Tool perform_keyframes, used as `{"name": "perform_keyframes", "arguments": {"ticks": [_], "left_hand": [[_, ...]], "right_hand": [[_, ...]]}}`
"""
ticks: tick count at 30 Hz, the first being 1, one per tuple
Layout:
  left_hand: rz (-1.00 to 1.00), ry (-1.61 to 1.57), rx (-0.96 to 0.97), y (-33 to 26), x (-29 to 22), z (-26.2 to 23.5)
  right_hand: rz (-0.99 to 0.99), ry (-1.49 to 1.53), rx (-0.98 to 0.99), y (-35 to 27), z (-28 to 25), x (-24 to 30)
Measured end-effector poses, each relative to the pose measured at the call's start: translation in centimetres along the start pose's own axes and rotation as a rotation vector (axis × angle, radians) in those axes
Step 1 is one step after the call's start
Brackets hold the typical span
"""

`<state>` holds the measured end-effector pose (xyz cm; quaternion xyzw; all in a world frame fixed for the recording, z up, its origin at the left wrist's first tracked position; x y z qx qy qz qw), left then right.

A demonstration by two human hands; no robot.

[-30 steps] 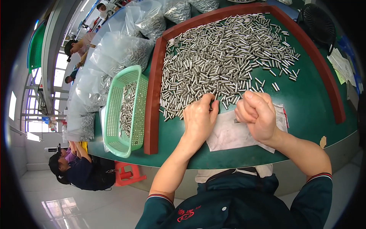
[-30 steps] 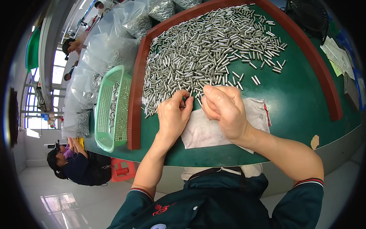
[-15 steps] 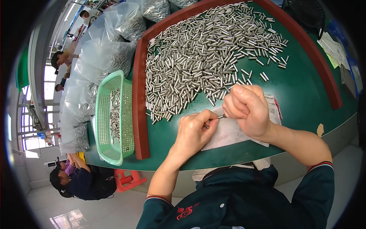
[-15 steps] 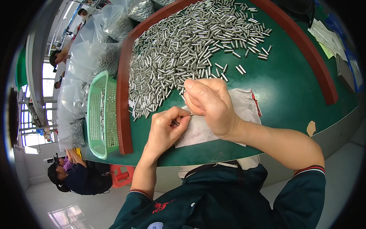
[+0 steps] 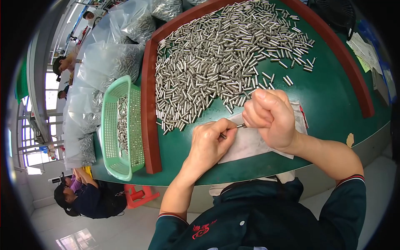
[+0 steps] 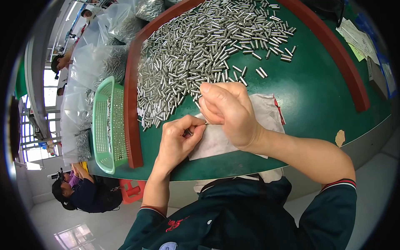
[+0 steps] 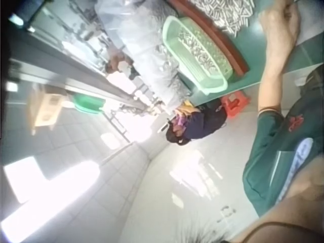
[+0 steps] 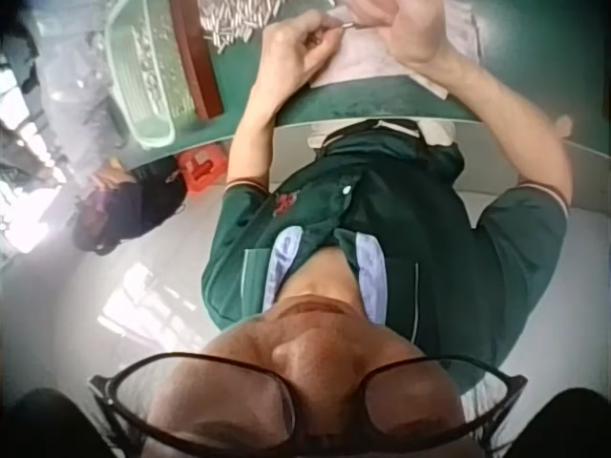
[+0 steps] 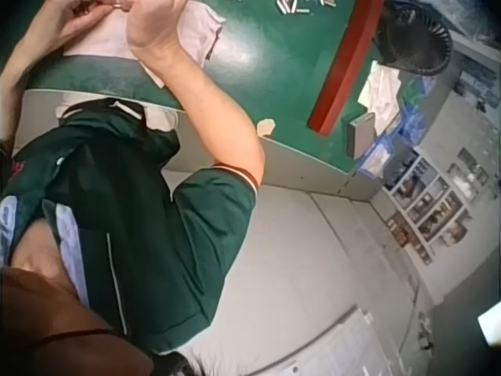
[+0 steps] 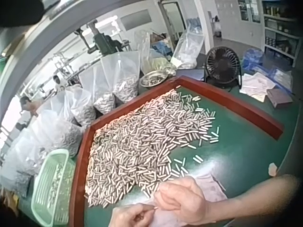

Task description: Inspecting and sorting small metal cylinders at an assembly station.

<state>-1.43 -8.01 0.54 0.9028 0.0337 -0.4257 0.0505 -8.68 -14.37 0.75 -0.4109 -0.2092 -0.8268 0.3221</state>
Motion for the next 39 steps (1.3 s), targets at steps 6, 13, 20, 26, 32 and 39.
{"name": "perform_keyframes", "arguments": {"ticks": [6,13,20,26,32,39], "left_hand": [[0.000,0.001,-0.003,-0.1,0.4,0.1],[0.030,-0.016,0.019,0.3,-0.1,0.1],[-0.271,-0.500,-0.099,-0.5,2.8,-1.1],[-0.405,-1.445,0.039,-0.7,5.0,0.6],[-0.449,-1.450,-0.011,-0.6,5.1,0.3],[-0.393,-1.481,-0.080,-0.3,5.3,-0.9]], "right_hand": [[-0.034,-0.026,-0.007,-0.3,0.3,-0.1],[-0.080,-0.128,-0.033,-0.4,0.5,0.1],[-0.024,-0.067,-0.036,-0.2,0.0,0.0],[-0.017,-0.059,-0.013,-0.2,0.1,-0.3],[-0.015,-0.053,-0.002,-0.2,0.2,-0.2],[0.001,-0.035,-0.005,0.0,0.1,-0.4]]}}
Point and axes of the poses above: each hand's wrist, its own y-axis towards the middle knuckle, its own z-axis out of the palm, x = y × z, the point moved 10 cm from there along y, towards the middle knuckle, and after that the axes turned 7 degrees about -y, right-handed, at the moved point
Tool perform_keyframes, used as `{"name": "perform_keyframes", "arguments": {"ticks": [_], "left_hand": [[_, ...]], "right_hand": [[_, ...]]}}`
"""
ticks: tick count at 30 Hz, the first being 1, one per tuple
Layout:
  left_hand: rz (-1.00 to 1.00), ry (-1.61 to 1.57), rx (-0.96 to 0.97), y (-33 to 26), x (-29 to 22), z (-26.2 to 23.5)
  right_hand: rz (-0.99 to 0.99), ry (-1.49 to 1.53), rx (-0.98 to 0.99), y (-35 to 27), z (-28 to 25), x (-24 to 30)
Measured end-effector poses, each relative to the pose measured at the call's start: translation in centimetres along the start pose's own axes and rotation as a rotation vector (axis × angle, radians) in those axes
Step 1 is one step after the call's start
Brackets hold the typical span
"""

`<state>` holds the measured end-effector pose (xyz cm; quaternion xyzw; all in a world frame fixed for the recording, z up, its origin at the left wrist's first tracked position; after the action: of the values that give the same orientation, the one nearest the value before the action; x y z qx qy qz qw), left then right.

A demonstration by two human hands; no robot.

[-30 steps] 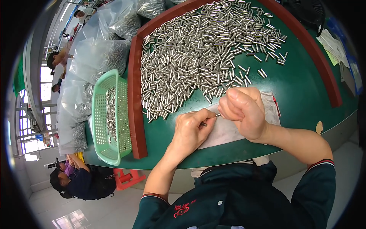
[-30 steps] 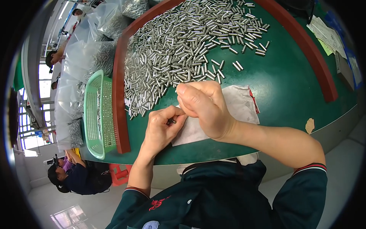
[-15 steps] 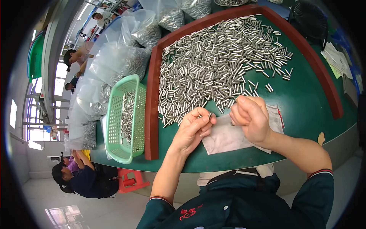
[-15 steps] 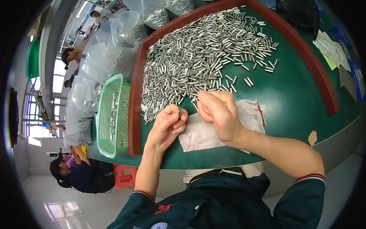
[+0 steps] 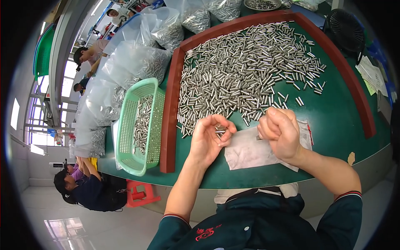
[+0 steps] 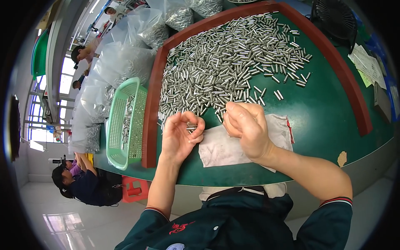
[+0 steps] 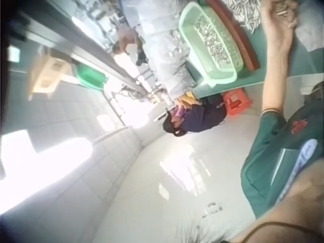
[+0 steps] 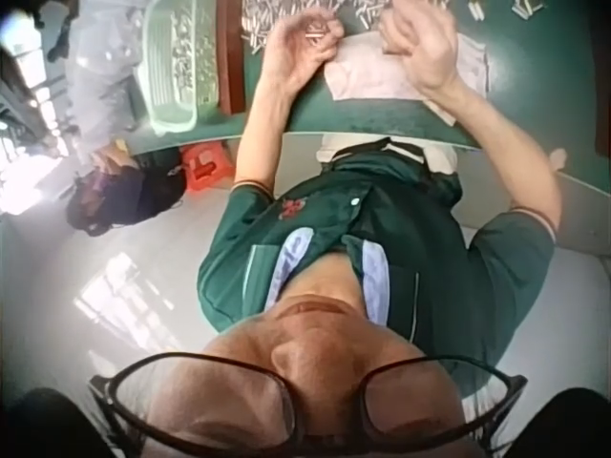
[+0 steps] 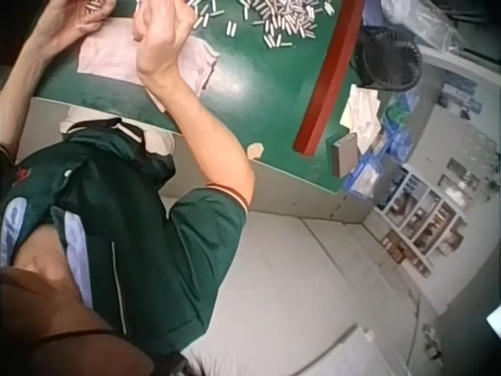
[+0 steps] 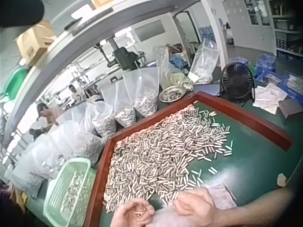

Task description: Inspecting and sorting small metal cylinders at an assembly station.

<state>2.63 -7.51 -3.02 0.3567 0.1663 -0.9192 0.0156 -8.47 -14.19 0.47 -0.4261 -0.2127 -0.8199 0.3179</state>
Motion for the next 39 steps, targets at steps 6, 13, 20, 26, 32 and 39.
{"name": "perform_keyframes", "arguments": {"ticks": [6,13,20,26,32,39], "left_hand": [[0.413,0.849,-0.251,-0.7,-4.4,-0.4],[0.675,1.650,-0.392,-1.3,-4.7,2.5],[0.684,1.638,-0.289,-1.1,-3.8,3.5],[0.537,1.509,0.034,-1.5,-0.2,5.2],[0.522,1.519,0.032,-1.2,-0.2,5.2],[0.523,1.506,0.029,-1.3,-0.3,5.2]], "right_hand": [[-0.012,-0.012,0.007,0.0,0.1,0.1],[-0.013,0.021,-0.003,0.0,0.2,0.2],[-0.002,-0.025,-0.006,-0.1,0.0,0.1],[-0.031,-0.015,-0.030,-0.2,-0.2,0.6],[-0.061,0.042,-0.024,0.1,-0.2,0.7],[-0.067,0.050,-0.012,0.3,-0.1,0.3]]}}
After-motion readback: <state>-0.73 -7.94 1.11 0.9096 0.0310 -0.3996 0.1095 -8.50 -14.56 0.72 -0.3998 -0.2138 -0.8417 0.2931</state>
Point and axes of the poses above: each hand's wrist, its own y-axis towards the middle knuckle, its own z-axis out of the palm, x = y × z, the point moved 10 cm from there along y, towards the middle knuckle, and after that the axes turned 7 degrees about -y, right-handed, at the moved point
